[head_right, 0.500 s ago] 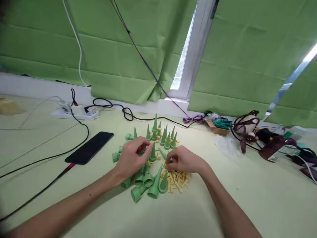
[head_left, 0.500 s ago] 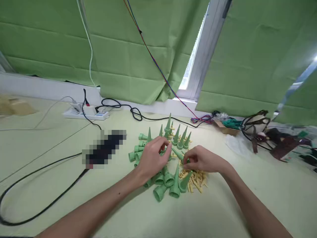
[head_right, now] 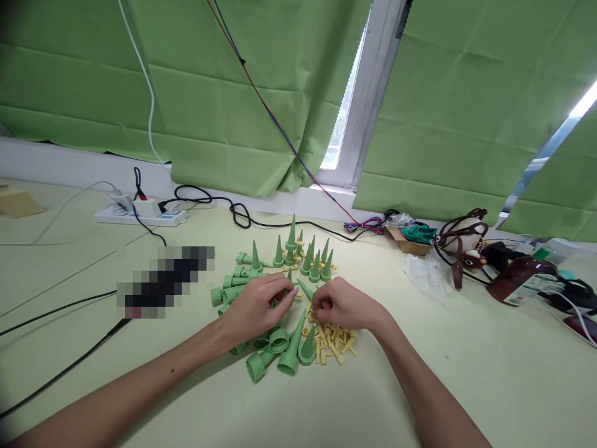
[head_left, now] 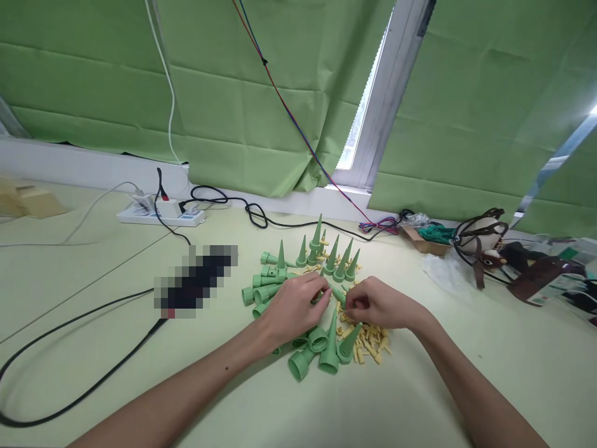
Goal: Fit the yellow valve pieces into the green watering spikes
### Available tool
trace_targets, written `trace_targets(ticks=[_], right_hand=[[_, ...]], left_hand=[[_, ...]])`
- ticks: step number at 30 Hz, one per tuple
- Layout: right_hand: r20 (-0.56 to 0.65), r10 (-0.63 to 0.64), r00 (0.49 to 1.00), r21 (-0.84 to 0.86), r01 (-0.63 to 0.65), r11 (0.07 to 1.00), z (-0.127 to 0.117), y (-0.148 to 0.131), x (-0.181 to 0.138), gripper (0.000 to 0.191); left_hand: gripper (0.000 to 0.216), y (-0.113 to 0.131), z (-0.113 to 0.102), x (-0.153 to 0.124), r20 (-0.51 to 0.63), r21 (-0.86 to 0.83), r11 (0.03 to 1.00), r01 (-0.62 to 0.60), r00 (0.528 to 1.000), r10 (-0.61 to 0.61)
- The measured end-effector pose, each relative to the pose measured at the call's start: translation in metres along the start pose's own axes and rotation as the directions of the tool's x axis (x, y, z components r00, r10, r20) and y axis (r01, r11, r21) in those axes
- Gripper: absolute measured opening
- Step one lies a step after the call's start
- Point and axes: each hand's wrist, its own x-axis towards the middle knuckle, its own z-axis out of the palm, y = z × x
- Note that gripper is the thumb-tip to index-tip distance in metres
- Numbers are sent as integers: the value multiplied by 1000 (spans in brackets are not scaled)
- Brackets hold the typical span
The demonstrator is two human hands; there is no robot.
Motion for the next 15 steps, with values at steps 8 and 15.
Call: trace_targets(ticks=[8, 15], right_hand=[[-261, -11, 965, 112, 41, 993, 4, -7, 3, 14], [-352, -37, 935, 186, 109, 976, 11, -14, 6, 14]], left_hand=[[14, -1, 0, -1, 84, 25, 999, -21, 996, 19], [17, -3, 1, -1, 117, 37, 999, -38, 993, 34]])
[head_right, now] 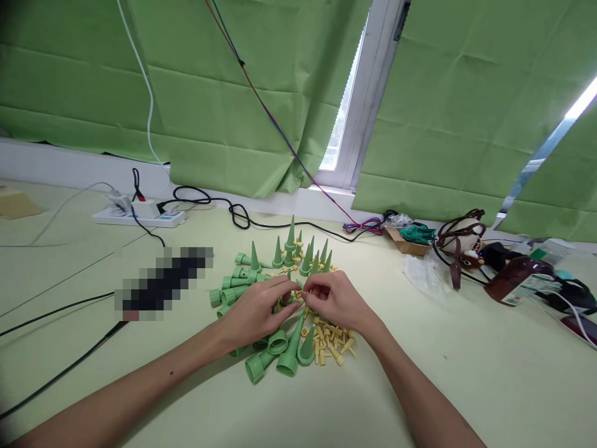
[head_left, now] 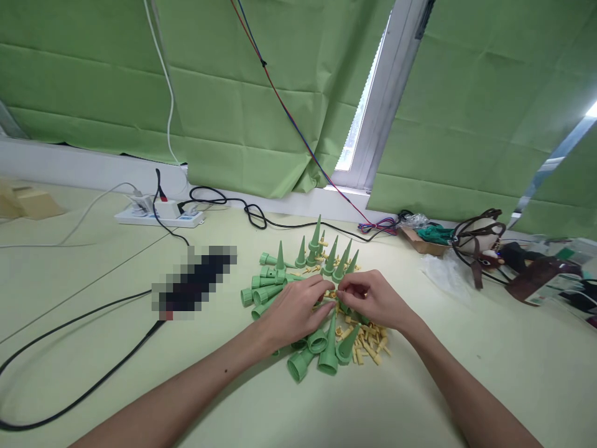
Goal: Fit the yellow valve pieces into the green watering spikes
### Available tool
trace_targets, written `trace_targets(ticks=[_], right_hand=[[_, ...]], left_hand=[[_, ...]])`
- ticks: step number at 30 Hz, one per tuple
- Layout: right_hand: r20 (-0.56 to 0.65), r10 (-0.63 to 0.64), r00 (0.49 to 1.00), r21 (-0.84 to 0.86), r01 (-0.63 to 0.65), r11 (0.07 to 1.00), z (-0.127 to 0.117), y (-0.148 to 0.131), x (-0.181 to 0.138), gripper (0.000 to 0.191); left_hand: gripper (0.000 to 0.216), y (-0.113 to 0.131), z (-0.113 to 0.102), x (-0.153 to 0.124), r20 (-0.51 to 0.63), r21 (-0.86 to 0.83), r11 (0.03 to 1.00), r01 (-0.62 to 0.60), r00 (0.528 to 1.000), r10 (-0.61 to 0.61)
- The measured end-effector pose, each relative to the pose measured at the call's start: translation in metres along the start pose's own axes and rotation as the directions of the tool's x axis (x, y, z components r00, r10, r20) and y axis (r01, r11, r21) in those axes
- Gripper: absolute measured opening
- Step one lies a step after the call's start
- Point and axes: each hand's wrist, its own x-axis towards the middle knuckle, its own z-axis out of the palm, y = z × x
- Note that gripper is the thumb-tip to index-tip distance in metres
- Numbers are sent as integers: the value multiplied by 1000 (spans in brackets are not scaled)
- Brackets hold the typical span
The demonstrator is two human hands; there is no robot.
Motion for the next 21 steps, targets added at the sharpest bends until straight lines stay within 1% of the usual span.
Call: trace_targets(ticks=[3, 6, 11, 13, 15, 17, 21], right_hand=[[-1, -15, 1000, 20, 15, 1000, 3, -2, 0, 15], [-12, -28, 1000, 13, 28, 1000, 4, -2, -1, 15], [-54, -47, 997, -27, 46, 999, 5, -2, -2, 11], [-78, -72, 994, -38, 70, 997, 6, -2, -3, 11], [-102, -104, 989, -62, 98, 993, 7, -2, -3, 12], [-112, -135, 984, -103, 124, 987, 8, -1, -3, 13], [-108, -177, 978, -158, 159, 974, 11, 4, -3, 12]], left_hand=[[13, 0, 0, 0, -1, -15, 1000, -15, 1000, 15], [12, 1, 0, 1, -27, -53, 998, -12, 1000, 11], [10, 3, 0, 2, -133, -165, 986, 30, 990, -53], [9, 3, -1, 3, -167, -209, 976, 68, 980, -104], [11, 4, -2, 3, -167, -256, 959, 119, 972, -165], [16, 6, -4, 4, -141, -314, 937, 155, 968, -207], [26, 7, -5, 4, -125, -398, 900, 175, 962, -243]])
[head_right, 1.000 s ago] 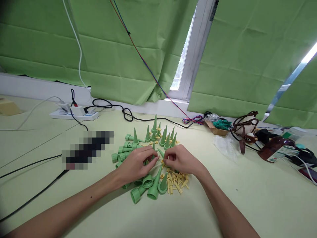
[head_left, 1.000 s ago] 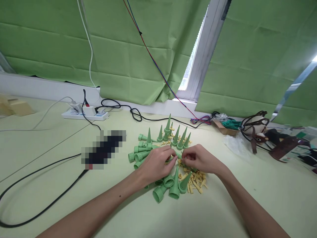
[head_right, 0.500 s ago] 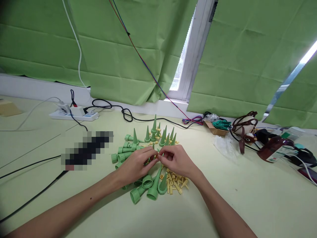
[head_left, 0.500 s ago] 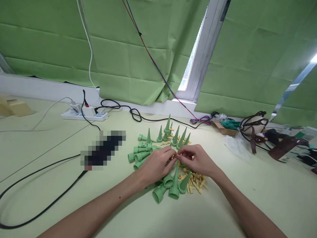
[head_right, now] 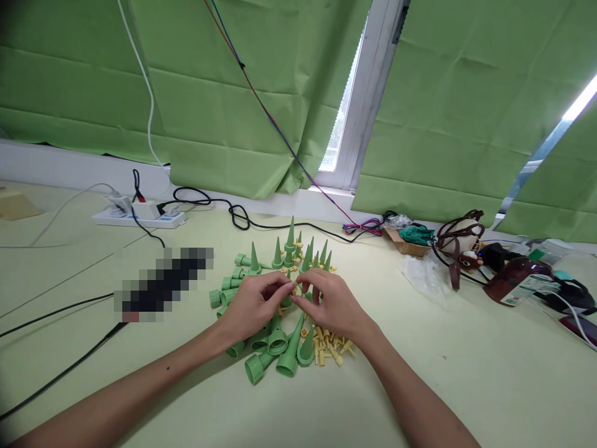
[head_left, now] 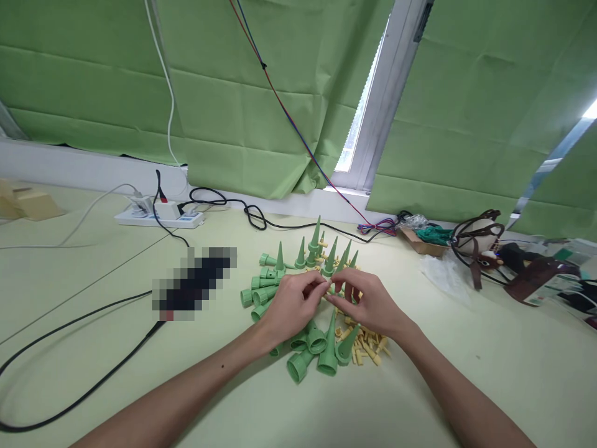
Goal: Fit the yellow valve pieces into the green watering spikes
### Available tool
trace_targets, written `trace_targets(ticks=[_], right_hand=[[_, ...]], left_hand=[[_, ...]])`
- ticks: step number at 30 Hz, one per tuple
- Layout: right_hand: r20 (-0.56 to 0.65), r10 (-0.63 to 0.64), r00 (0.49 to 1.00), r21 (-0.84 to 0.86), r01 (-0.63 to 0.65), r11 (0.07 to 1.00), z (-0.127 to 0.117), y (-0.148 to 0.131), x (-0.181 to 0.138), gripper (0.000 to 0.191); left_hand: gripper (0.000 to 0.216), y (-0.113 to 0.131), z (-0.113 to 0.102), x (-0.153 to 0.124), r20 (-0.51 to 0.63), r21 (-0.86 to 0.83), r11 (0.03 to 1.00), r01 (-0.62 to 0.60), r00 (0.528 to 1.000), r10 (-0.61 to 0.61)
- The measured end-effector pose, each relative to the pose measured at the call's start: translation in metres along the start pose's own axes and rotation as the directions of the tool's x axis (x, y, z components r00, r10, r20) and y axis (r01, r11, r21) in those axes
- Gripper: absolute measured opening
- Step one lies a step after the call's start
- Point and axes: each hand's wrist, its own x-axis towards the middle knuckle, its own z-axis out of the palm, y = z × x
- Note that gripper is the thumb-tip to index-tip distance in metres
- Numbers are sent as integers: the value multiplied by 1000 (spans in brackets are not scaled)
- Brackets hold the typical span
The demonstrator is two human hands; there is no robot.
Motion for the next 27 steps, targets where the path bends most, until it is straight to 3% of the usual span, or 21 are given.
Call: trace_targets(ticks=[19, 27], right_hand=[[-90, -48, 995, -48, 44, 998, 3, 1, 0, 14], [-151, 7, 988, -35, -13, 999, 4, 3, 1, 17]], left_hand=[[34, -2, -1, 2, -53, 129, 991, -30, 998, 37], [31, -1, -5, 4, -201, 172, 985, 1, 979, 34]])
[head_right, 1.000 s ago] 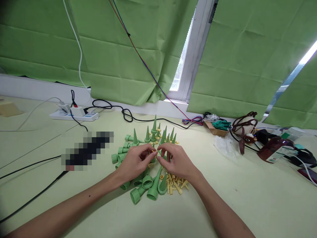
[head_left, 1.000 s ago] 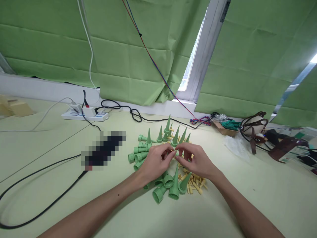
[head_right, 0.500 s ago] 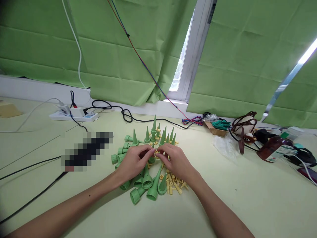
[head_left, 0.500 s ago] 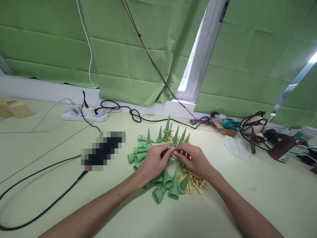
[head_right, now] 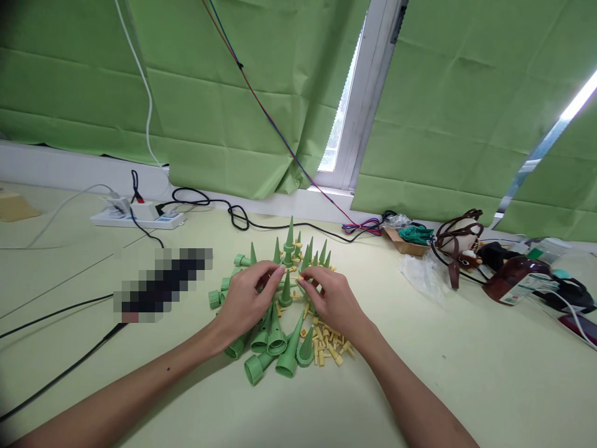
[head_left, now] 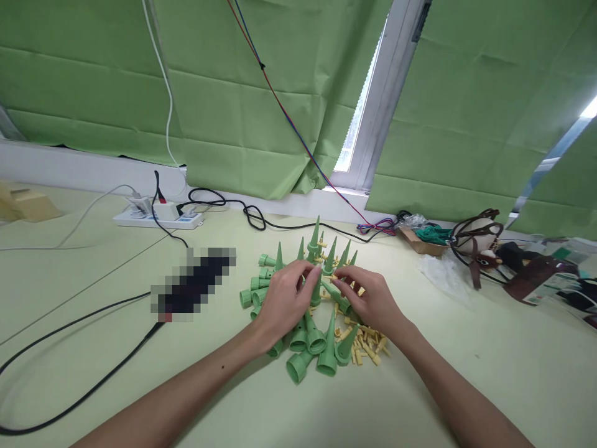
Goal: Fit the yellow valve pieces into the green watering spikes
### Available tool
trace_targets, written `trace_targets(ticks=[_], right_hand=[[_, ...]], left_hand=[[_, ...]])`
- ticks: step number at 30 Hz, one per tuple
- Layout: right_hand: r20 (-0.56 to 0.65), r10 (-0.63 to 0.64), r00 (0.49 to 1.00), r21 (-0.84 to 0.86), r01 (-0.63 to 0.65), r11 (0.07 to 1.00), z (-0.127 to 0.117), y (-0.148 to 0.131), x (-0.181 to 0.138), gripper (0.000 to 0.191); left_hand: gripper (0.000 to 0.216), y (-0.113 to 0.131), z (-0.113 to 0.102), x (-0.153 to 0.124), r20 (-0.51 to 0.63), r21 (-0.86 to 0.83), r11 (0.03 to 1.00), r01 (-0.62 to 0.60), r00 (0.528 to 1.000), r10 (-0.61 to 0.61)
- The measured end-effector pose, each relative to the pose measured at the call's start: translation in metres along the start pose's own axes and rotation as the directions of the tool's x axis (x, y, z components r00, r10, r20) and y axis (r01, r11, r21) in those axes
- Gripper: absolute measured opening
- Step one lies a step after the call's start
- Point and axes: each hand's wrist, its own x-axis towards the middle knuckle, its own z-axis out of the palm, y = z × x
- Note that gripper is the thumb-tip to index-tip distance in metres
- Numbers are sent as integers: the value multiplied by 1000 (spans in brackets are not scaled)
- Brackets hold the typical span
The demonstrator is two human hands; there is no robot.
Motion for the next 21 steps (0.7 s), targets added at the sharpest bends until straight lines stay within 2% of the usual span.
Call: trace_targets(ticks=[3, 6, 11, 21], right_hand=[[-8, 7, 1000, -3, -7, 1000, 0, 0, 1, 18], [-33, 16, 999, -10, -16, 1000, 0, 1, 1, 17], [-113, 71, 991, 8, -71, 997, -1, -1, 2, 16], [-155, 80, 985, 14, -78, 997, -1, -3, 2, 18]], left_hand=[[34, -1, 0, 1, 21, 14, 1000, 20, 1000, -20], [36, -3, 2, 1, 102, 49, 998, 25, 994, -30], [25, -10, 6, -3, 222, 164, 986, -32, 975, -5], [13, -18, 8, -3, 284, 184, 978, -99, 958, 43]])
